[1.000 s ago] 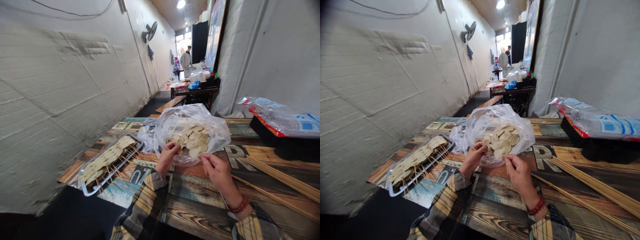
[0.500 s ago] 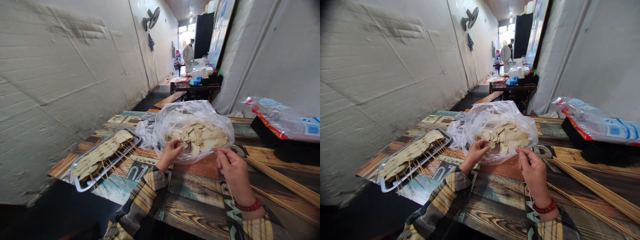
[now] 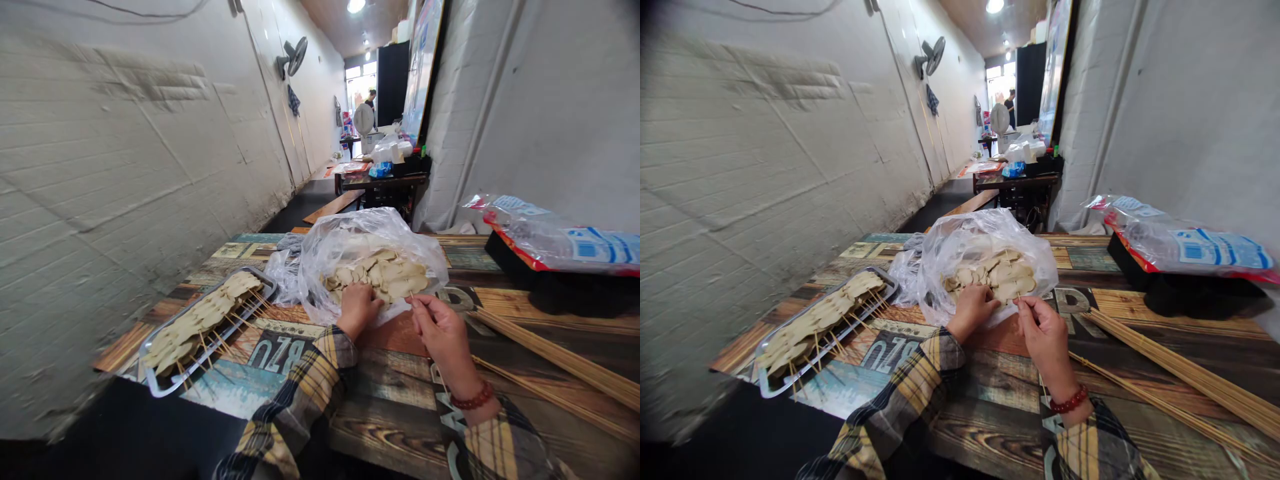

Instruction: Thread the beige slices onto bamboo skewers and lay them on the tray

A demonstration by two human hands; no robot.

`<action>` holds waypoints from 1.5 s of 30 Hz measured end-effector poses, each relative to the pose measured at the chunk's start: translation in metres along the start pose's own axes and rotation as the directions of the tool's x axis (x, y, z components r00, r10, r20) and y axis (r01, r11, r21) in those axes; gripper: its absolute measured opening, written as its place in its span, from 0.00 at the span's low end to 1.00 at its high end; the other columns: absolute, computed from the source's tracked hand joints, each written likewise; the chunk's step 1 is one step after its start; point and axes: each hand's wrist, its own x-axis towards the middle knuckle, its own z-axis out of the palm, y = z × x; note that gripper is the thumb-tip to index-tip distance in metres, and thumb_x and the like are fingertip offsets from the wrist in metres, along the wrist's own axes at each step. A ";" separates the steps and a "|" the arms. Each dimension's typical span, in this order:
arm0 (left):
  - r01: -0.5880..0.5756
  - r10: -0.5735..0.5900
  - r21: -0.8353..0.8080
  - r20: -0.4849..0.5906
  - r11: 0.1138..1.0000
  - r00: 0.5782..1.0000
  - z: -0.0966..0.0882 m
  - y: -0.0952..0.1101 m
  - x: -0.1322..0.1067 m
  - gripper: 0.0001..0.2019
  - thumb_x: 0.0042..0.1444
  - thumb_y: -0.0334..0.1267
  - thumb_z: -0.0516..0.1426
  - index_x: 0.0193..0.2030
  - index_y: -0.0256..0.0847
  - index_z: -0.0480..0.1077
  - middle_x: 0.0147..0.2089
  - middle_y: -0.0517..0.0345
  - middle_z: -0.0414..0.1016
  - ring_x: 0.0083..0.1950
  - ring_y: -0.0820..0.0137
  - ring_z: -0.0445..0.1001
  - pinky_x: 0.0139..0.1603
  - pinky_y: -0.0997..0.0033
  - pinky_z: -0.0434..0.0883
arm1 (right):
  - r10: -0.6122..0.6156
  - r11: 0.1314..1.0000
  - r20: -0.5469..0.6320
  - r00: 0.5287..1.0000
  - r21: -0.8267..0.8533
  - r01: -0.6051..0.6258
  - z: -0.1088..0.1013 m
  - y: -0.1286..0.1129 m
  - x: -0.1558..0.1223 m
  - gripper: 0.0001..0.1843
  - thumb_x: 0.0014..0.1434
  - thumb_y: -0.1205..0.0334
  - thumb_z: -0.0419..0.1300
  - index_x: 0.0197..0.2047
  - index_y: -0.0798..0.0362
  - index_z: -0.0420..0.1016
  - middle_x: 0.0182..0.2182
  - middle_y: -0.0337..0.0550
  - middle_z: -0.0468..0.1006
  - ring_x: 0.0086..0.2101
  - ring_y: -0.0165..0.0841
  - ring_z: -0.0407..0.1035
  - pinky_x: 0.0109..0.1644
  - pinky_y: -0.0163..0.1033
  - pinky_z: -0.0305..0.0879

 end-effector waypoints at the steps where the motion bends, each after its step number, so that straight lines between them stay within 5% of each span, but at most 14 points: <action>1: 0.011 -0.012 -0.066 -0.019 0.998 1.000 0.004 0.000 0.002 0.04 0.47 0.37 0.61 0.25 0.40 0.73 0.30 0.52 0.74 0.35 0.63 0.70 0.38 0.66 0.62 | -0.002 1.000 0.008 1.000 -0.002 0.002 0.000 0.000 0.000 0.22 0.58 0.41 0.56 0.34 0.53 0.75 0.15 0.33 0.65 0.17 0.28 0.59 0.20 0.33 0.53; 6: 0.039 -0.086 -0.496 -0.072 0.868 0.994 0.007 -0.002 0.002 0.06 0.43 0.32 0.60 0.20 0.40 0.68 0.21 0.61 0.67 0.25 0.73 0.63 0.29 0.72 0.57 | -0.041 0.999 0.017 0.999 -0.011 0.041 0.000 -0.002 0.002 0.18 0.61 0.46 0.55 0.35 0.53 0.74 0.15 0.32 0.64 0.18 0.28 0.59 0.23 0.34 0.55; 10: 0.130 -0.175 -0.848 0.045 0.514 0.984 -0.011 -0.007 -0.006 0.10 0.43 0.39 0.62 0.23 0.39 0.65 0.20 0.65 0.63 0.21 0.78 0.60 0.24 0.76 0.54 | -0.050 0.999 0.003 0.999 -0.006 0.050 0.000 -0.005 0.002 0.18 0.60 0.47 0.55 0.36 0.54 0.75 0.14 0.31 0.63 0.17 0.28 0.59 0.23 0.33 0.55; 14: 0.202 -0.247 -0.951 0.142 0.236 0.959 -0.031 -0.020 -0.014 0.18 0.36 0.41 0.68 0.32 0.38 0.68 0.23 0.66 0.66 0.21 0.79 0.63 0.21 0.79 0.55 | -0.064 0.998 0.013 0.998 -0.028 0.065 0.000 -0.004 0.001 0.18 0.60 0.48 0.55 0.35 0.54 0.76 0.14 0.31 0.64 0.17 0.27 0.59 0.24 0.33 0.56; 20: 0.143 -0.351 -0.990 0.125 0.023 0.928 -0.047 -0.038 -0.021 0.23 0.32 0.34 0.70 0.37 0.38 0.68 0.28 0.65 0.71 0.26 0.78 0.68 0.30 0.76 0.68 | -0.012 1.000 0.051 0.999 0.015 0.012 0.003 0.005 0.000 0.21 0.59 0.45 0.55 0.37 0.55 0.76 0.14 0.31 0.64 0.17 0.27 0.58 0.21 0.32 0.52; 25: 0.134 -0.364 -0.991 0.135 -0.027 0.922 -0.047 -0.036 -0.023 0.19 0.33 0.34 0.69 0.27 0.38 0.62 0.26 0.66 0.69 0.27 0.77 0.69 0.37 0.69 0.71 | 0.014 0.999 0.169 0.985 0.042 -0.021 0.008 0.006 -0.007 0.19 0.60 0.46 0.56 0.36 0.55 0.76 0.14 0.31 0.63 0.17 0.26 0.56 0.22 0.32 0.53; 32: 0.142 -0.380 -0.990 0.132 0.000 0.916 -0.044 -0.036 -0.026 0.17 0.34 0.37 0.69 0.26 0.37 0.65 0.23 0.66 0.66 0.22 0.81 0.64 0.23 0.79 0.60 | 0.044 0.999 0.343 0.938 -0.017 -0.041 0.017 0.008 -0.020 0.18 0.61 0.48 0.55 0.35 0.54 0.75 0.14 0.31 0.63 0.17 0.27 0.58 0.23 0.33 0.54; 38: 0.125 -0.373 -0.984 0.164 -0.126 0.913 -0.050 -0.037 -0.029 0.23 0.32 0.36 0.71 0.37 0.36 0.71 0.32 0.59 0.75 0.29 0.75 0.72 0.30 0.74 0.69 | 0.097 0.993 0.408 0.908 -0.095 -0.064 0.021 0.010 -0.030 0.18 0.62 0.48 0.54 0.37 0.53 0.75 0.15 0.31 0.63 0.17 0.28 0.59 0.23 0.33 0.56; 45: 0.092 -0.416 -0.988 0.137 -0.126 0.899 -0.054 -0.036 -0.031 0.19 0.32 0.37 0.71 0.31 0.37 0.68 0.29 0.62 0.72 0.29 0.75 0.71 0.35 0.71 0.72 | 0.112 0.988 0.425 0.898 -0.141 -0.056 0.023 0.011 -0.034 0.17 0.61 0.48 0.54 0.35 0.53 0.76 0.14 0.32 0.63 0.17 0.28 0.59 0.22 0.33 0.56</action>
